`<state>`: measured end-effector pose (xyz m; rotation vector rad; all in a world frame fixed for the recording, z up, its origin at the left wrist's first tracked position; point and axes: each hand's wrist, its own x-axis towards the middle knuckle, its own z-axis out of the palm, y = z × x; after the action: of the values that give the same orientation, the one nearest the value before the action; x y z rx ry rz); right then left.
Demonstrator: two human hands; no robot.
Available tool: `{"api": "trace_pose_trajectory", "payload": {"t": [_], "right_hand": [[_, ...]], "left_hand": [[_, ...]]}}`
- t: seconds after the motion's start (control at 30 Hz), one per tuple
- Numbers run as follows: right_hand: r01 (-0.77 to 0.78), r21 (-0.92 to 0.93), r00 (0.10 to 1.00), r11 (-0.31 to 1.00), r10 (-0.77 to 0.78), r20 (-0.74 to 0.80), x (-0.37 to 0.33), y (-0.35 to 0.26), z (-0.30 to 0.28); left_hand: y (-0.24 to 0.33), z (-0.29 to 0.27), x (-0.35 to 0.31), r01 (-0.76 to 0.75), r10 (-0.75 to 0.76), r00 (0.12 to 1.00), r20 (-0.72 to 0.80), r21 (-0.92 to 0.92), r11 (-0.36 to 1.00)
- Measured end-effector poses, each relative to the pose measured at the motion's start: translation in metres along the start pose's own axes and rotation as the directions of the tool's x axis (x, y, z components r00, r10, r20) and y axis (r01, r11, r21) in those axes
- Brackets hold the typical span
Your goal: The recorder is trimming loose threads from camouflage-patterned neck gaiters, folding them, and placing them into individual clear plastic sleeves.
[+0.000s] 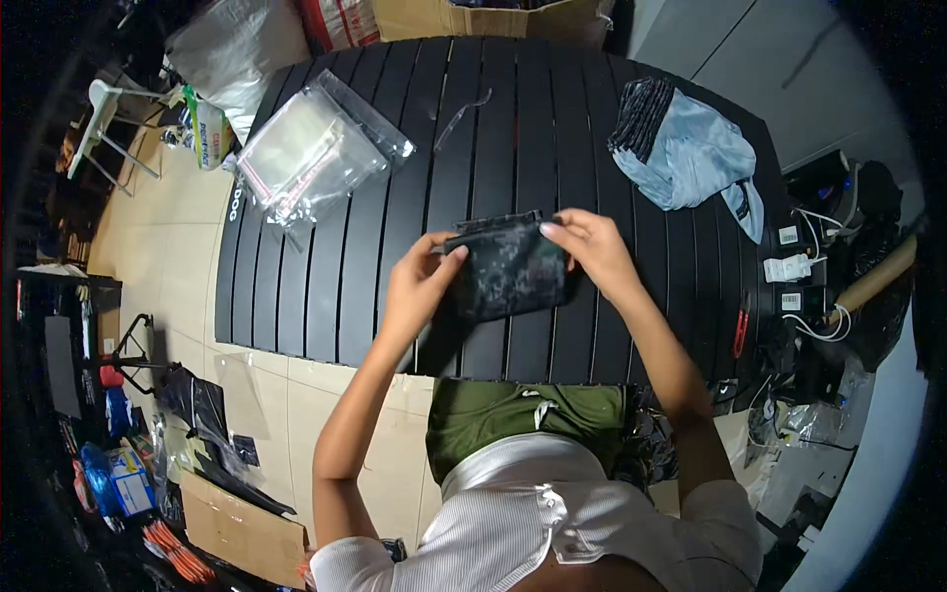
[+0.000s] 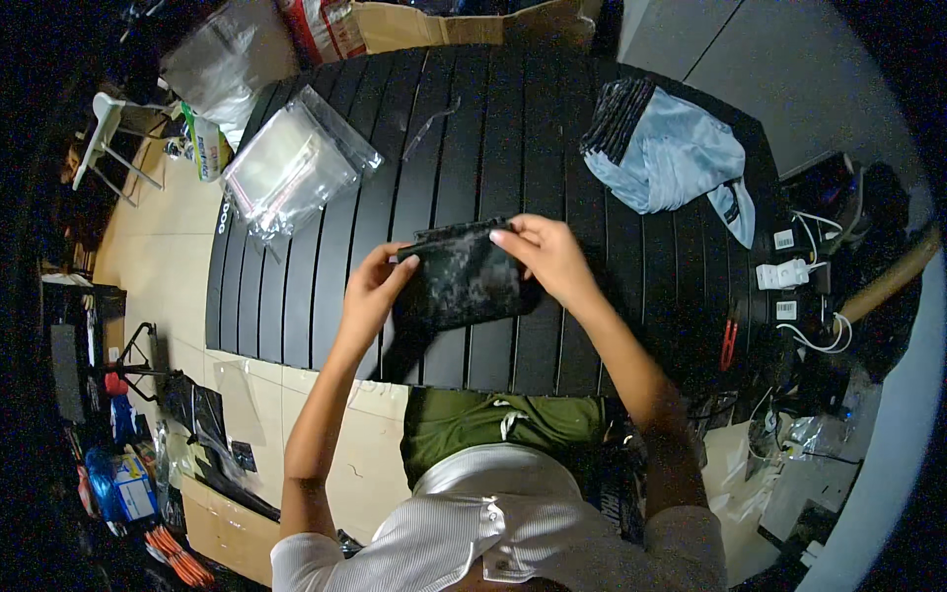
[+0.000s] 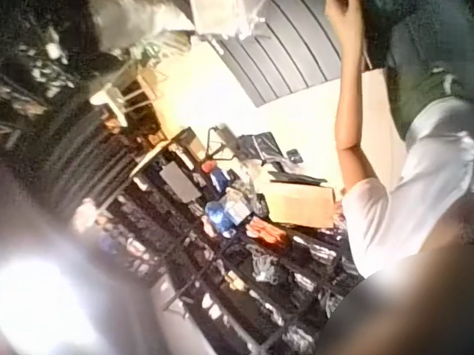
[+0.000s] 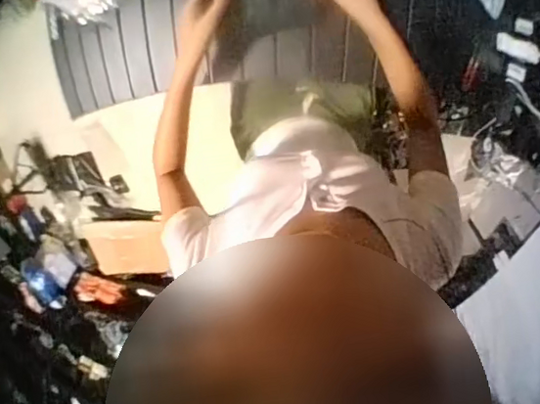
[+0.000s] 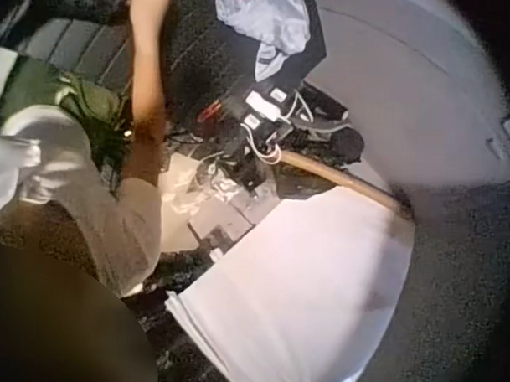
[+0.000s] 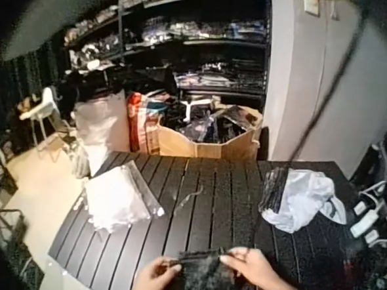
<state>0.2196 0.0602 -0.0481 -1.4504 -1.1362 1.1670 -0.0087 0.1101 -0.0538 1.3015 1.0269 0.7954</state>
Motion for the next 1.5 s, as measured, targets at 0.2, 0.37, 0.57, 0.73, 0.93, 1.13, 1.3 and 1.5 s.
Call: {"api": "trace_pose_trajectory", "payload": {"t": [0.2, 0.37, 0.57, 0.73, 0.93, 1.13, 1.3, 1.5], "right_hand": [[-0.091, -0.112, 0.995, 0.990, 0.095, 0.029, 0.047, 0.026, -0.008], [0.068, -0.469, 0.997, 0.880, -0.079, -0.003, 0.045, 0.014, -0.007], [0.339, -0.651, 0.880, 0.679, 0.015, 0.474, 0.061, -0.001, -0.006], [0.449, -0.729, 0.828, 0.516, 0.065, 0.557, 0.056, -0.006, -0.008], [0.486, -0.534, 0.874, 0.691, -0.387, 0.294, 0.013, -0.059, -0.021], [0.440, -0.737, 0.862, 0.513, -0.470, 0.187, -0.032, -0.028, -0.025], [0.356, -0.640, 0.918, 0.681, -0.383, 0.102, -0.048, 0.022, -0.027], [0.399, -0.663, 0.867, 0.633, -0.495, 0.048, -0.036, 0.030, -0.022]], "left_hand": [[-0.011, 0.000, 0.041, -0.030, 0.043, 0.999, -0.016, 0.480, 0.877], [-0.012, -0.010, 0.047, -0.195, 0.184, 0.980, 0.075, 0.537, 0.821], [-0.001, -0.013, 0.063, -0.265, 0.014, 0.931, 0.364, 0.649, 0.713], [0.009, -0.001, 0.056, -0.446, 0.054, 0.852, 0.521, 0.668, 0.595], [0.062, 0.020, 0.024, -0.506, 0.413, 0.862, 0.293, 0.492, 0.708], [0.020, 0.025, 0.006, -0.700, 0.597, 0.685, 0.418, 0.605, 0.380], [-0.020, 0.025, -0.003, -0.624, 0.540, 0.752, 0.378, 0.671, 0.401], [-0.019, 0.031, 0.012, -0.627, 0.585, 0.725, 0.365, 0.702, 0.339]]}}
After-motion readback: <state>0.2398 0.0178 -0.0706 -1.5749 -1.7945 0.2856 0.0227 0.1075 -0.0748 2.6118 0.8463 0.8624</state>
